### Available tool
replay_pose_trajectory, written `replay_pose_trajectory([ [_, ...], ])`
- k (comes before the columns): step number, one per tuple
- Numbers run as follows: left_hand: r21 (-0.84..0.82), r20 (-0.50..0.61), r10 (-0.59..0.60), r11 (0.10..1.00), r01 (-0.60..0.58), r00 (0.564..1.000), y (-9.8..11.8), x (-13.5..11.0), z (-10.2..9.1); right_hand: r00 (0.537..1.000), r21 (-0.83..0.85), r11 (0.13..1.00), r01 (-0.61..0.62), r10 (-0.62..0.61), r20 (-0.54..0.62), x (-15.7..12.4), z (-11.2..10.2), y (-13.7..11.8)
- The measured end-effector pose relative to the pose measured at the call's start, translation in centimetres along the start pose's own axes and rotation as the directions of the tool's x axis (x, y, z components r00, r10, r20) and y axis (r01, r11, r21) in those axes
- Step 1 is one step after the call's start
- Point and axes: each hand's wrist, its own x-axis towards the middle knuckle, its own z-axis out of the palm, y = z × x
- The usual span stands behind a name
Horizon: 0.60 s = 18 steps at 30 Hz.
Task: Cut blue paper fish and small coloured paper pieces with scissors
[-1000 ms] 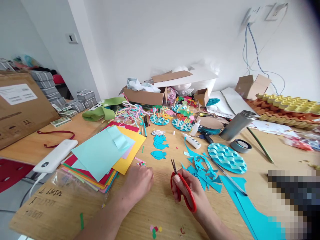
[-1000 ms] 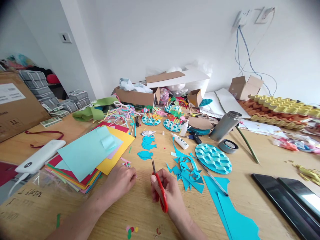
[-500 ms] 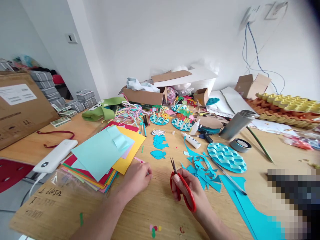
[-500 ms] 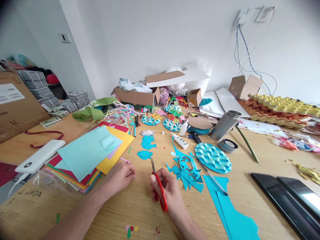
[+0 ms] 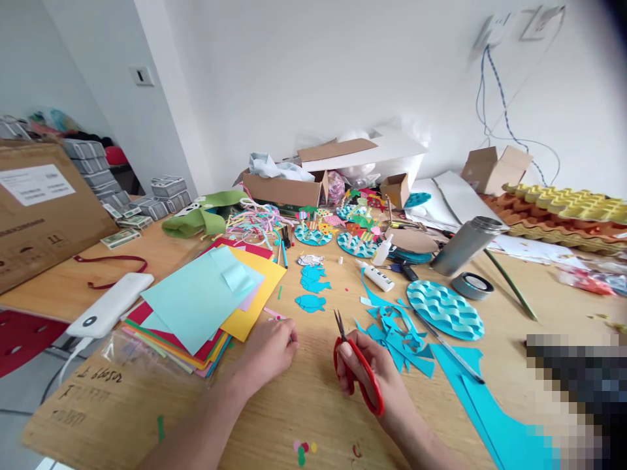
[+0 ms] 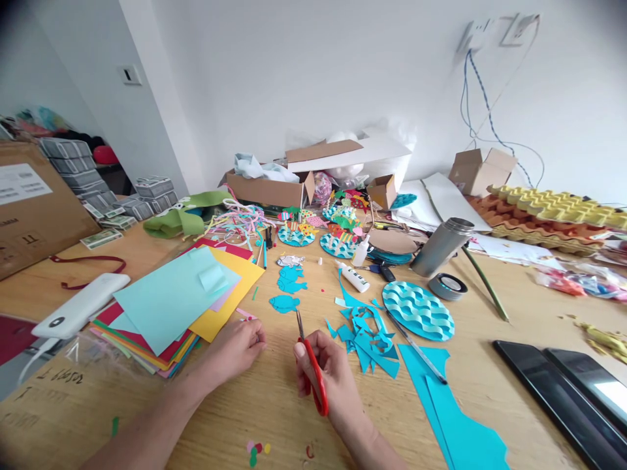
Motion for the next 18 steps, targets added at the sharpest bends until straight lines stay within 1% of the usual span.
replay_pose_trajectory([
  [3,-0.058,-0.004,-0.011,0.998,0.011,1.0,-0.1,0.0,0.0,1.0,-0.003,1.0,0.01,-0.01,-0.011,0.1,-0.1,0.3],
  [6,-0.153,-0.002,-0.021,0.988,0.02,1.0,-0.3,0.1,0.1,1.0,0.001,1.0,0.004,-0.004,-0.014,0.2,-0.1,0.6],
  [9,-0.271,0.036,-0.021,0.962,0.03,0.999,-0.3,0.2,0.0,1.0,0.017,1.0,0.01,-0.009,-0.023,0.2,-0.1,0.8],
  [11,-0.4,0.091,-0.016,0.915,0.051,0.996,0.0,0.1,-0.2,0.999,0.019,1.0,0.007,-0.006,-0.048,0.2,0.0,0.9],
  [12,-0.504,0.126,-0.01,0.86,0.073,0.992,0.3,0.0,-0.2,0.997,0.018,1.0,0.007,-0.006,-0.071,0.2,0.1,1.0],
  [13,-0.622,0.161,0.001,0.777,0.101,0.987,0.6,-0.2,-0.3,0.996,0.017,1.0,0.009,-0.008,-0.093,0.2,0.2,1.0],
  [15,-0.821,0.209,0.031,0.548,0.158,0.978,1.3,-0.5,-0.2,0.994,0.021,1.0,0.018,-0.016,-0.112,0.2,0.5,1.0],
  [16,-0.87,0.22,0.042,0.46,0.176,0.975,1.7,-0.7,-0.2,0.994,0.025,0.999,0.024,-0.021,-0.106,0.2,0.6,1.0],
  [17,-0.895,0.224,0.05,0.406,0.186,0.973,2.0,-0.9,0.0,0.995,0.026,0.999,0.028,-0.026,-0.096,0.1,0.8,0.9],
  [18,-0.907,0.228,0.057,0.375,0.191,0.972,2.3,-1.0,0.1,0.996,0.021,0.999,0.028,-0.026,-0.085,0.1,0.9,0.8],
])
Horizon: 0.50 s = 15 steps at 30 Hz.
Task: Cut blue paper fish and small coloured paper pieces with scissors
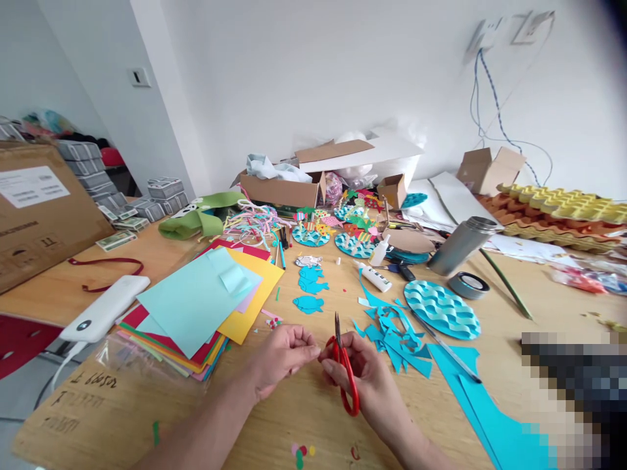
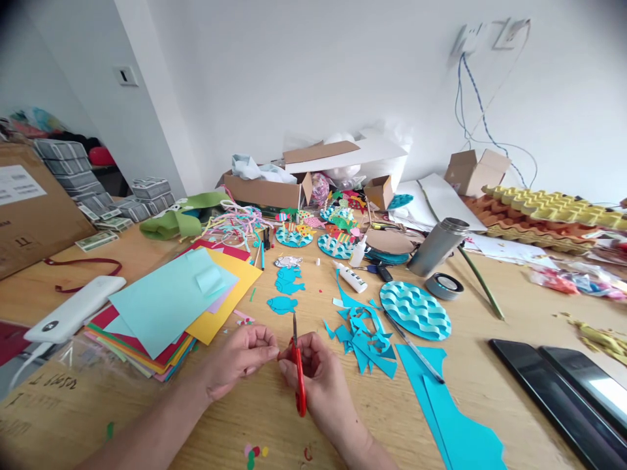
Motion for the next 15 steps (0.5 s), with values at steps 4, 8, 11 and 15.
replay_pose_trajectory([
  [4,-0.043,0.011,-0.011,0.999,0.012,1.0,-0.23,-0.11,0.83,1.0,-0.004,1.0,-0.015,0.015,0.003,-0.13,0.25,-0.57],
  [8,-0.045,0.02,-0.022,0.999,0.023,1.0,-0.37,-0.05,1.02,1.0,0.003,1.0,-0.023,0.023,0.001,-0.1,0.41,-0.95],
  [11,-0.037,0.026,-0.022,0.999,0.023,0.999,-0.39,-0.03,1.04,1.0,0.001,1.0,-0.021,0.021,0.003,-0.04,0.49,-0.9],
  [15,0.056,0.015,0.004,0.998,-0.005,1.0,-0.54,0.11,0.97,1.0,-0.047,0.999,-0.001,0.0,-0.012,0.01,0.35,-0.3],
])
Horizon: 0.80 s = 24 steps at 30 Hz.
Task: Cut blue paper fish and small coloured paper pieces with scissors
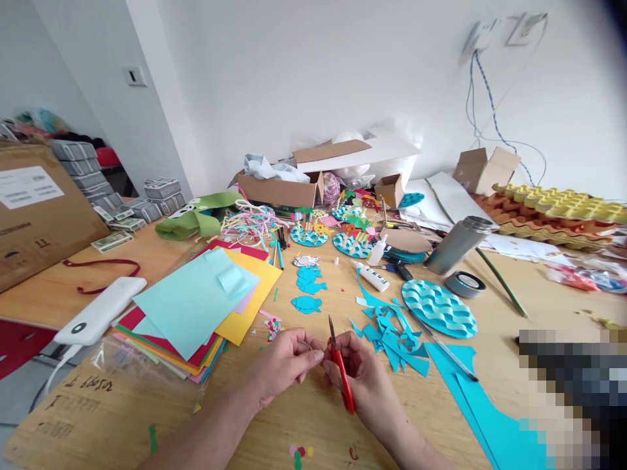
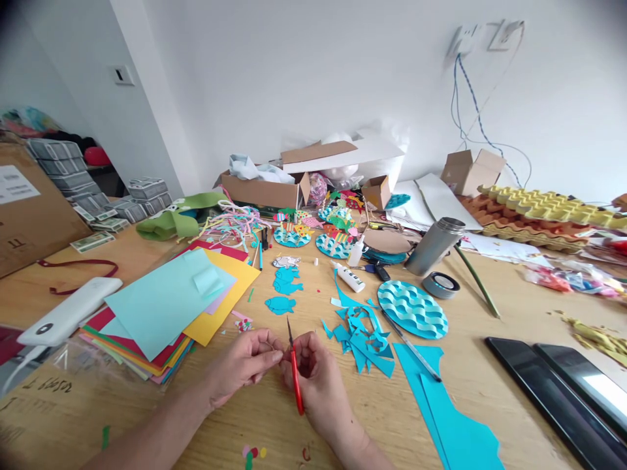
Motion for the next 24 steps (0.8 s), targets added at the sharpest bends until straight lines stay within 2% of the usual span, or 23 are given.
replay_pose_trajectory([
  [3,0.177,-0.037,0.06,0.983,-0.052,0.998,-0.3,0.2,0.0,0.998,-0.081,0.996,0.045,-0.048,-0.03,0.1,-0.2,0.6],
  [6,0.356,-0.08,0.169,0.925,-0.13,0.982,-0.8,0.2,0.2,0.996,-0.16,0.985,0.064,-0.072,-0.044,0.3,-0.4,0.9],
  [11,0.532,-0.094,0.267,0.828,-0.178,0.959,-1.1,-0.1,0.4,0.997,-0.217,0.975,0.048,-0.062,-0.056,0.4,-0.4,0.6],
  [15,0.594,-0.079,0.285,0.783,-0.184,0.955,-0.7,-0.3,0.4,0.996,-0.191,0.981,0.048,-0.06,-0.059,0.4,-0.4,0.7],
  [19,0.574,-0.075,0.27,0.799,-0.18,0.96,-0.6,-0.2,0.4,0.996,-0.156,0.986,0.053,-0.063,-0.061,0.4,-0.3,0.6],
  [24,0.587,-0.075,0.331,0.777,-0.227,0.941,-1.1,-0.2,0.3,0.996,-0.013,0.998,-0.058,0.057,-0.066,0.3,-0.1,-0.6],
])
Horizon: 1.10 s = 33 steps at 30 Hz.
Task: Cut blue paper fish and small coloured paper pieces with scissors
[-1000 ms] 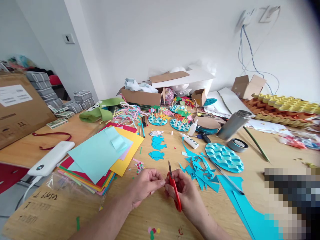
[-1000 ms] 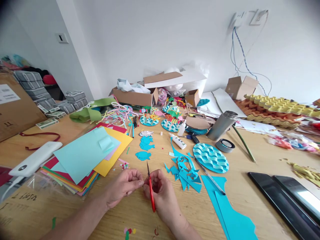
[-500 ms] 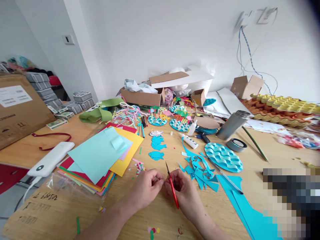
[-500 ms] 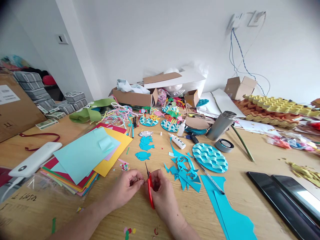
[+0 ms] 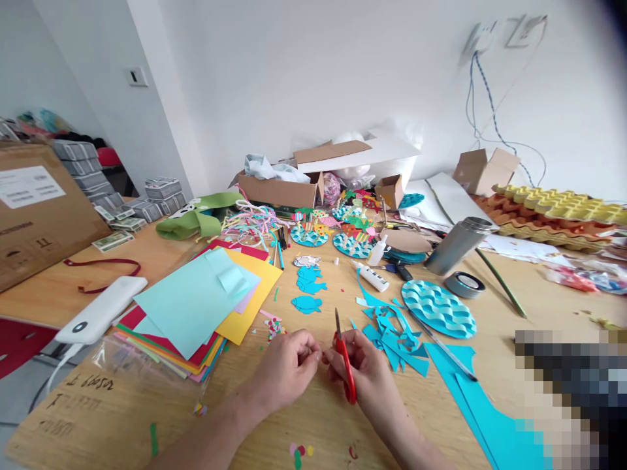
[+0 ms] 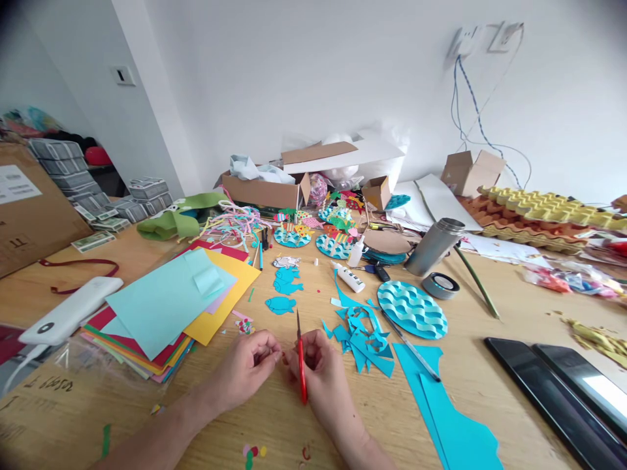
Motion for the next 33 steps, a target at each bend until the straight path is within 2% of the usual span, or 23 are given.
replay_pose_trajectory([
  [4,0.189,-0.004,0.14,0.972,-0.137,0.99,-0.1,-0.3,0.1,0.996,0.1,0.992,-0.082,0.078,0.041,-0.1,0.0,-0.7],
  [7,0.261,0.034,0.259,0.93,-0.258,0.965,-0.1,-0.4,0.2,0.993,0.117,0.988,-0.104,0.098,0.059,-0.1,-0.2,-0.7],
  [12,0.302,0.049,0.317,0.899,-0.316,0.947,-0.2,-0.3,0.1,0.991,0.157,0.98,-0.124,0.117,0.058,0.0,-0.3,-0.5],
  [17,0.238,0.035,0.295,0.926,-0.294,0.955,0.0,-0.4,0.1,0.994,0.201,0.974,-0.105,0.096,0.055,0.1,-0.2,-0.4],
  [21,0.206,-0.02,0.169,0.965,-0.162,0.985,0.0,-0.4,0.2,0.998,0.19,0.98,-0.065,0.06,0.029,0.2,-0.1,-0.2],
  [24,0.116,-0.03,0.074,0.991,-0.07,0.997,-0.2,-0.3,0.4,1.0,0.134,0.991,-0.007,0.006,0.009,0.2,-0.1,0.0],
  [28,0.023,-0.027,0.056,0.998,-0.055,0.998,-0.5,-0.1,0.6,1.0,0.092,0.995,0.027,-0.028,0.006,0.2,-0.1,0.3],
  [33,0.088,-0.061,0.073,0.994,-0.068,0.995,-0.5,0.0,0.6,0.999,0.063,0.997,0.033,-0.033,0.006,0.3,-0.1,0.5],
])
